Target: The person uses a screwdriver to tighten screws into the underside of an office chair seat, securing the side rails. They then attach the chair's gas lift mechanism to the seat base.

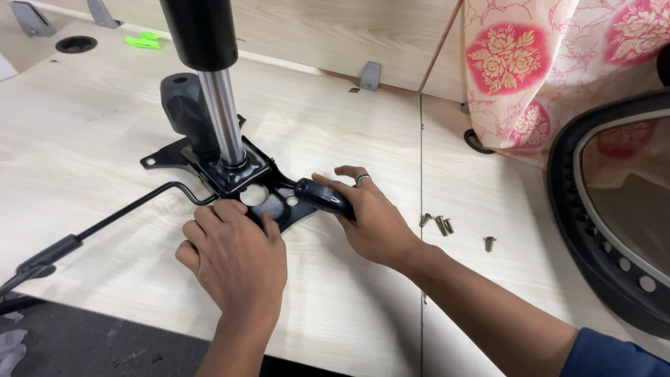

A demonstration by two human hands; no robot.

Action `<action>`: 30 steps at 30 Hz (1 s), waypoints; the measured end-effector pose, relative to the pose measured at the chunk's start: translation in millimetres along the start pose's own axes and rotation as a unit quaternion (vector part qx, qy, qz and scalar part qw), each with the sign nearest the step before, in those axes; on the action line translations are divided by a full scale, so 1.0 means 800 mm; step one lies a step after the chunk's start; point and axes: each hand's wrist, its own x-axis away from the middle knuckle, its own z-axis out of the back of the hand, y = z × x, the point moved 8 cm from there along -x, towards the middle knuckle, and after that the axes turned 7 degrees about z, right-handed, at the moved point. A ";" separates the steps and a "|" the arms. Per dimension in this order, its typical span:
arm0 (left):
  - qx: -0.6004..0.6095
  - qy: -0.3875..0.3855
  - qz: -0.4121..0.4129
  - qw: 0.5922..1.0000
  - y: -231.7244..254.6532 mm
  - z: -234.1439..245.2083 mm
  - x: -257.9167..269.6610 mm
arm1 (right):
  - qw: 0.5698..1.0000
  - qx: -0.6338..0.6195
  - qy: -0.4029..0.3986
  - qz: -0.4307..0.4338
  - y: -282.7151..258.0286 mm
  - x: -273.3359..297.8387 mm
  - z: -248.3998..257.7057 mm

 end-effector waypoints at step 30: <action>0.305 0.092 0.085 0.944 -0.044 0.000 -0.016 | 0.990 0.137 -0.001 0.026 -0.009 -0.022 -0.031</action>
